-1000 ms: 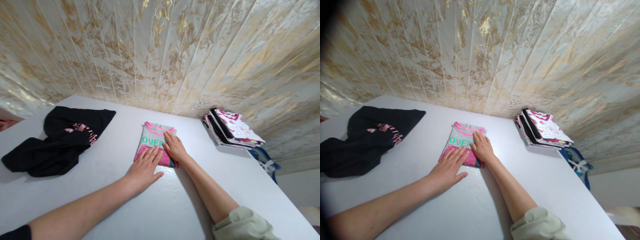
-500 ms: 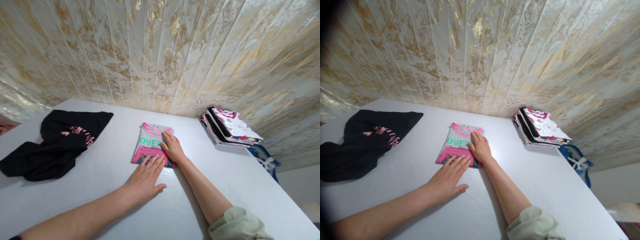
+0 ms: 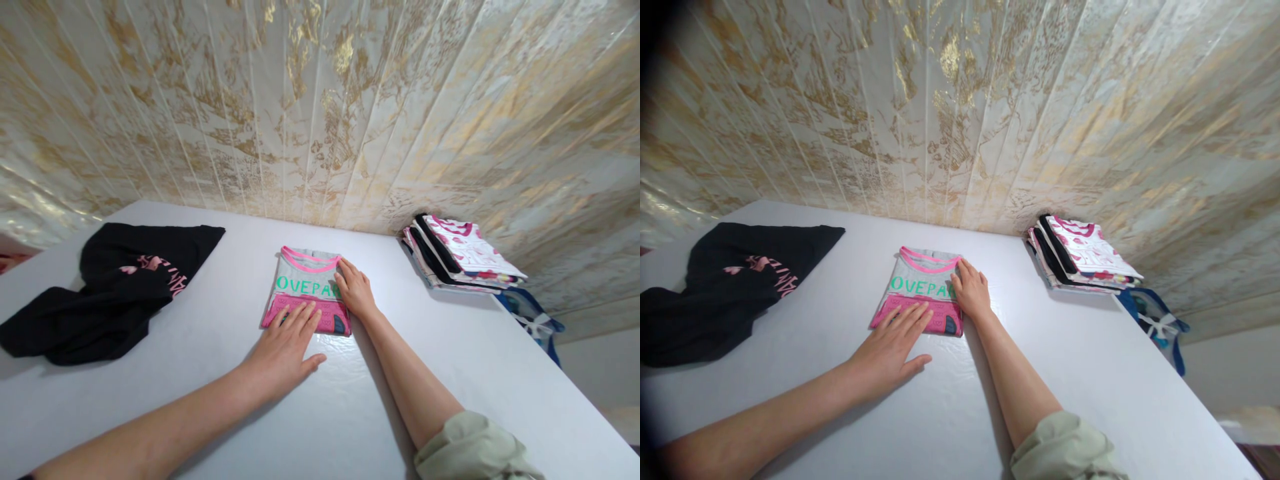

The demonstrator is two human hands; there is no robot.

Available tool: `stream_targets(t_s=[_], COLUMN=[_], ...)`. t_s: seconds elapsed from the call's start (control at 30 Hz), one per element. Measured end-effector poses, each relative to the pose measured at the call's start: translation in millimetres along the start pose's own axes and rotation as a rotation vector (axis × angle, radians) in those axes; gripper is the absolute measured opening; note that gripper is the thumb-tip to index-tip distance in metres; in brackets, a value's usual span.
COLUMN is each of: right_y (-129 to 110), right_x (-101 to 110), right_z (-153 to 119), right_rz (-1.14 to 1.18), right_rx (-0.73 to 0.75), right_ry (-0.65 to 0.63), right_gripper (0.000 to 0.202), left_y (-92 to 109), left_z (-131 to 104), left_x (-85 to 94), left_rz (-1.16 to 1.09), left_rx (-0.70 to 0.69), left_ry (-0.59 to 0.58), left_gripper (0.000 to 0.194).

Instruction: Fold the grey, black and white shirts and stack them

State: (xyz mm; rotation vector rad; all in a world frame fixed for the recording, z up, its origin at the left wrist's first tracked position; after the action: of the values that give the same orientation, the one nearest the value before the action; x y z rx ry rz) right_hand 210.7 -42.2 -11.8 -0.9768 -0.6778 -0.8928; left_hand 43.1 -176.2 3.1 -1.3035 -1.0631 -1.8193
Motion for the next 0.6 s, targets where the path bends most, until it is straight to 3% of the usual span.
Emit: stream_targets(t_s=[0.13,0.27,0.4,0.6], right_y=[10.7,11.1,8.0,9.1], right_x=[2.2,-1.3,-1.2,5.8], right_z=[2.0,0.7,-0.8,-0.8], right_rz=[0.097,0.052,0.021,0.005], right_rx=[0.001,0.026,0.019,-0.020], right_ry=[0.130,0.079,0.052,0.139], right_gripper=[0.049,0.045,0.044,0.041], left_y=[-18.5,-52.3,-73.9,-103.5], left_z=[9.5,17.6,22.1,29.9], left_x=[16.4,22.2,16.1,27.8], left_rz=[0.021,0.077,0.020,-0.118], left_rx=[0.056,0.195,0.186,0.388], left_ry=[0.120,0.179,0.198,0.331], left_gripper=[0.062,0.052,0.045,0.028])
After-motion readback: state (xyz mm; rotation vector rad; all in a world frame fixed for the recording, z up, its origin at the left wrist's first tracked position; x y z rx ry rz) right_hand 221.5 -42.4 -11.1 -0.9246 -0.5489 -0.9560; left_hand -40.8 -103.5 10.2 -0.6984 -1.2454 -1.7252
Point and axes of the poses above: each hand's wrist, its own z-axis towards the middle knuckle, its own x-axis out of the back of the hand, y = z × x, the point moved 5 cm from there along z, towards the middle knuckle, and after that the axes turned 12 degrees about y, right-handed, at the moved point
